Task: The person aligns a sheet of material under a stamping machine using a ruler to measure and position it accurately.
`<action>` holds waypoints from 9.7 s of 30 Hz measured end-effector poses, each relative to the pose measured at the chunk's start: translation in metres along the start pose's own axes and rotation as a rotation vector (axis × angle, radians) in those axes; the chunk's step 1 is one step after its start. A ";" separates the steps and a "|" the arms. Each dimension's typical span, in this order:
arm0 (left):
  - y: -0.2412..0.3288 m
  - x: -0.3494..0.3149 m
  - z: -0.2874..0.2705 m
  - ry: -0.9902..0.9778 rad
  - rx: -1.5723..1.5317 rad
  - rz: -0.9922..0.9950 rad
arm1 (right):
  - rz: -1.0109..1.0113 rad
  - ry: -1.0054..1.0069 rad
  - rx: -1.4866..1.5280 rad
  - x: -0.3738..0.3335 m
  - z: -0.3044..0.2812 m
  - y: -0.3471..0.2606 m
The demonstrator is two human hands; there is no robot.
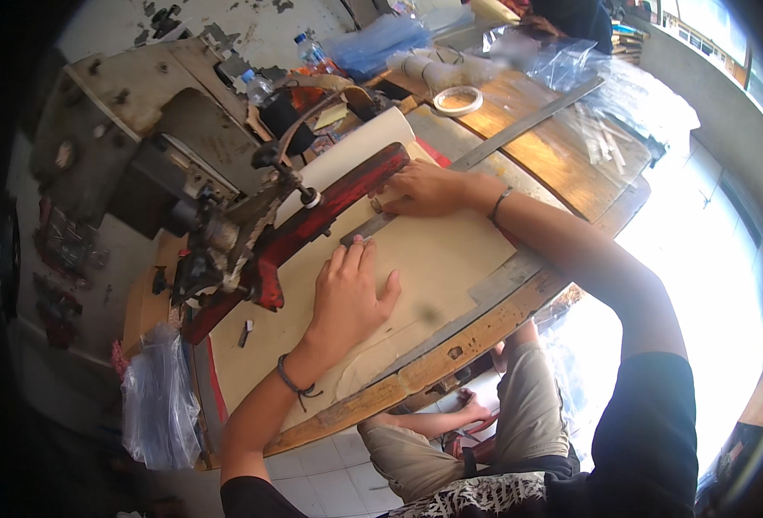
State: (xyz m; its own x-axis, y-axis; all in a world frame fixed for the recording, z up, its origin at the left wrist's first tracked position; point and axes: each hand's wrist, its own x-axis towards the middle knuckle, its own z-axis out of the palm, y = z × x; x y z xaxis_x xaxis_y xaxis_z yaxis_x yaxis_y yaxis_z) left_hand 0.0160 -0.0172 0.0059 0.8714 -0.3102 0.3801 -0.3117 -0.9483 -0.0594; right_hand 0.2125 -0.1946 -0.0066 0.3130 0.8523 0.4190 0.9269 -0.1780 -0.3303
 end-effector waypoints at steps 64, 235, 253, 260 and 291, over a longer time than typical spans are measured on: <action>-0.022 -0.061 0.006 0.026 -0.348 -0.055 | 0.364 0.180 -0.239 -0.038 0.008 -0.048; -0.091 -0.149 -0.029 0.009 -0.298 -0.048 | 0.952 -0.507 0.525 -0.053 0.045 -0.358; -0.104 -0.149 -0.043 -0.087 -0.474 -0.029 | 0.741 -0.673 0.658 -0.055 0.041 -0.337; -0.105 -0.150 -0.041 -0.096 -0.519 -0.019 | 0.602 -0.500 0.212 -0.020 0.007 -0.303; -0.109 -0.150 -0.035 -0.043 -0.469 -0.071 | -0.163 -0.056 0.234 0.027 0.087 -0.240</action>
State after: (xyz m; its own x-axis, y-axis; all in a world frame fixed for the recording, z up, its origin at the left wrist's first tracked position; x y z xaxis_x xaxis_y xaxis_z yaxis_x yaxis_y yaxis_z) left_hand -0.0941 0.1351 -0.0119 0.9084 -0.2577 0.3292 -0.3797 -0.8379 0.3922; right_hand -0.0200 -0.0863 0.0101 0.1456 0.8873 0.4377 0.8894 0.0764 -0.4508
